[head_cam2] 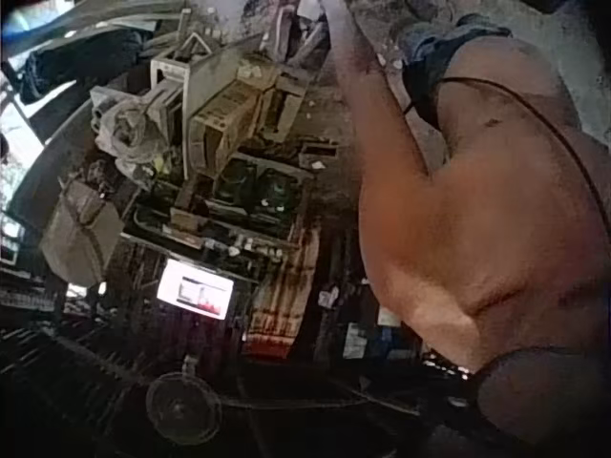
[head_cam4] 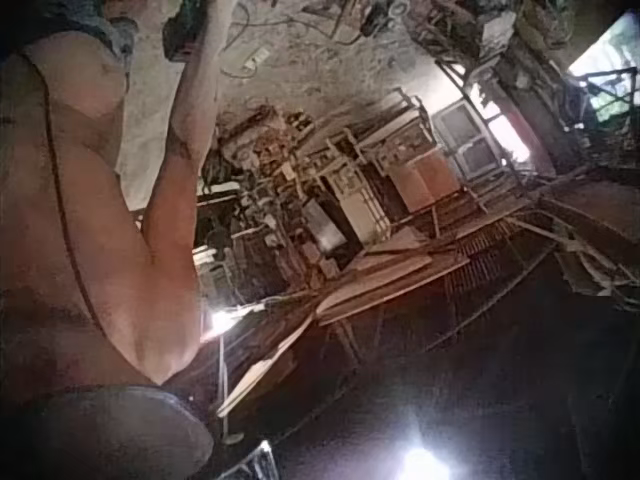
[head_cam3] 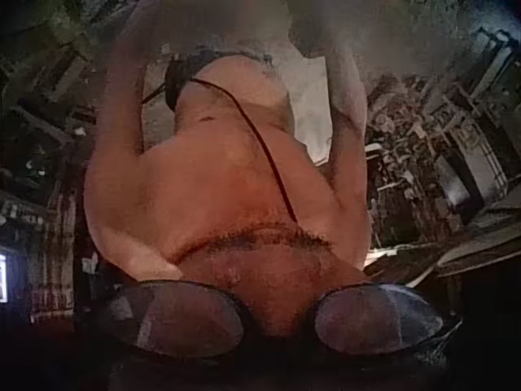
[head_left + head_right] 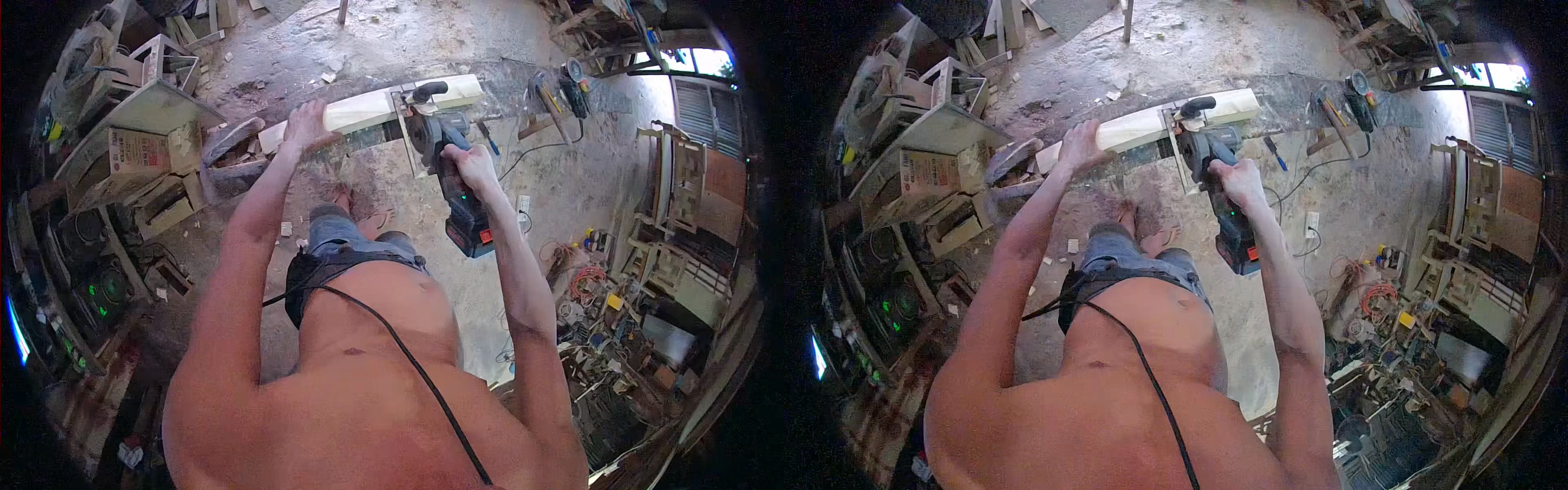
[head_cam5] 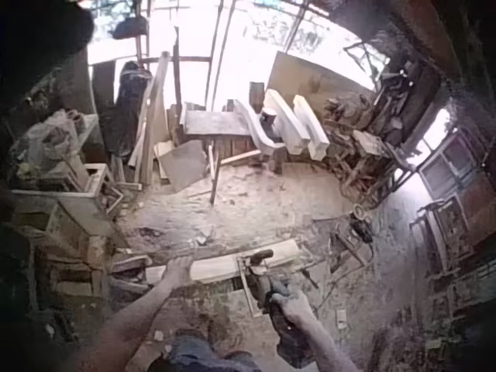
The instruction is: Cutting a wooden board with a circular saw.
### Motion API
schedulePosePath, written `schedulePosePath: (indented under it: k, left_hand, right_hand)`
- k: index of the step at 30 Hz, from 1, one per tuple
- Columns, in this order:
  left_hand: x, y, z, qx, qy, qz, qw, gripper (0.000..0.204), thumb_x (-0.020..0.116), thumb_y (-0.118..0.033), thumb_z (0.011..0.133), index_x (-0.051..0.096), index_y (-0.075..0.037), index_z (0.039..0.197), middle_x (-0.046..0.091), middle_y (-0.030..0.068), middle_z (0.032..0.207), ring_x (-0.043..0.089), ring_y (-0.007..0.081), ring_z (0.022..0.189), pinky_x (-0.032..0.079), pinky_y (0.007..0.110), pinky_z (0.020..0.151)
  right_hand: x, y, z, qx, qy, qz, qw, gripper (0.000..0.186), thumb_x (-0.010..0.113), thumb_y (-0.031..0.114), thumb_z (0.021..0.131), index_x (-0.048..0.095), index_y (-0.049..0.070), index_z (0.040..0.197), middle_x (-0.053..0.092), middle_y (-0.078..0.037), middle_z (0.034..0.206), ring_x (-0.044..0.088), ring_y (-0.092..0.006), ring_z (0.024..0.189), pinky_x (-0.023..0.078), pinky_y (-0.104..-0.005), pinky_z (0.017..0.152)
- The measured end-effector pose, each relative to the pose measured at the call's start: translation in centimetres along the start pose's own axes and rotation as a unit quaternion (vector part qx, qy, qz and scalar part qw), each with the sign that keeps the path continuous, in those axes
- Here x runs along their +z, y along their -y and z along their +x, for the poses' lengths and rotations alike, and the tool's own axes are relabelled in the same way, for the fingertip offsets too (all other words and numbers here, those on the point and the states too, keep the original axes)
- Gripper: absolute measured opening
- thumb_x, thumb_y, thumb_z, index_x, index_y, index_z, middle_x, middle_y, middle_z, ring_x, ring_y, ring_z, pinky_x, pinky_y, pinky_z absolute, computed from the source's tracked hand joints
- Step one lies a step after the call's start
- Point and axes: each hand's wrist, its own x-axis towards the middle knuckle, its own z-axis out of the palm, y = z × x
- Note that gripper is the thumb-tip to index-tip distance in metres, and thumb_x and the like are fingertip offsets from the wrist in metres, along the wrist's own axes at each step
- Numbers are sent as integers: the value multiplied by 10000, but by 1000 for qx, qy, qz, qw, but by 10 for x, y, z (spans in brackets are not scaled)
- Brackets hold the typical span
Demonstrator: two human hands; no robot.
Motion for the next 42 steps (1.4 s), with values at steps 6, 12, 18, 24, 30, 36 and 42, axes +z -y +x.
schedulePosePath:
  k: [6, 12, 18, 24, 30, 36, 42]
  left_hand:
    - [32, -6, -23, 67, -180, 57, 980, 791, 930, -529, 727, 615, -83, 1300, 642, 119, 1154, 653, 310, 1148, 494, 477, 943]
    - [38, -6, -19, 59, -162, 55, 984, 765, 939, -506, 696, 622, -86, 1252, 653, 110, 1161, 655, 307, 1157, 496, 481, 953]
    - [39, -6, -16, 58, -172, 36, 983, 739, 943, -456, 683, 620, -94, 1240, 666, 126, 1140, 667, 331, 1136, 505, 492, 960]
    - [39, -4, -18, 67, -165, 18, 984, 714, 936, -455, 727, 609, -78, 1239, 664, 147, 1180, 660, 350, 1178, 501, 513, 984]
    - [40, -1, -24, 56, -174, 52, 982, 688, 925, -405, 707, 605, -101, 1234, 679, 119, 1179, 677, 331, 1160, 518, 491, 981]
    - [39, -2, -19, 70, -204, 37, 976, 736, 934, -408, 689, 592, -80, 1253, 676, 117, 1167, 679, 321, 1155, 514, 488, 1007]
    - [43, 1, -22, 67, -187, 12, 980, 749, 939, -368, 704, 597, -68, 1299, 667, 138, 1185, 653, 333, 1191, 500, 498, 997]
  right_hand:
    - [16, -6, -3, -20, -21, -73, 997, 625, 775, 488, 842, 719, -127, 748, 679, -230, 627, 736, -331, 665, 565, -461, 689]
    - [27, -13, -4, 9, -29, -83, 996, 652, 771, 516, 835, 733, -135, 831, 719, -325, 770, 779, -413, 787, 577, -497, 747]
    - [32, -15, -2, 7, -12, -91, 996, 643, 757, 518, 841, 741, -125, 865, 715, -367, 829, 772, -475, 871, 582, -517, 793]
    - [41, -9, 7, -10, -24, -99, 995, 624, 739, 510, 838, 753, -113, 872, 720, -373, 850, 768, -486, 869, 586, -512, 802]
    - [48, -1, 16, -30, -41, -112, 992, 626, 738, 500, 837, 754, -125, 867, 736, -338, 815, 782, -437, 836, 588, -490, 796]
    - [44, 11, 31, -42, -41, -65, 996, 545, 778, 449, 813, 727, -87, 731, 679, -138, 634, 694, -252, 626, 526, -434, 635]
    - [41, 34, 26, -30, -37, -87, 995, 540, 798, 446, 797, 704, -74, 685, 662, -116, 622, 652, -241, 587, 513, -422, 620]
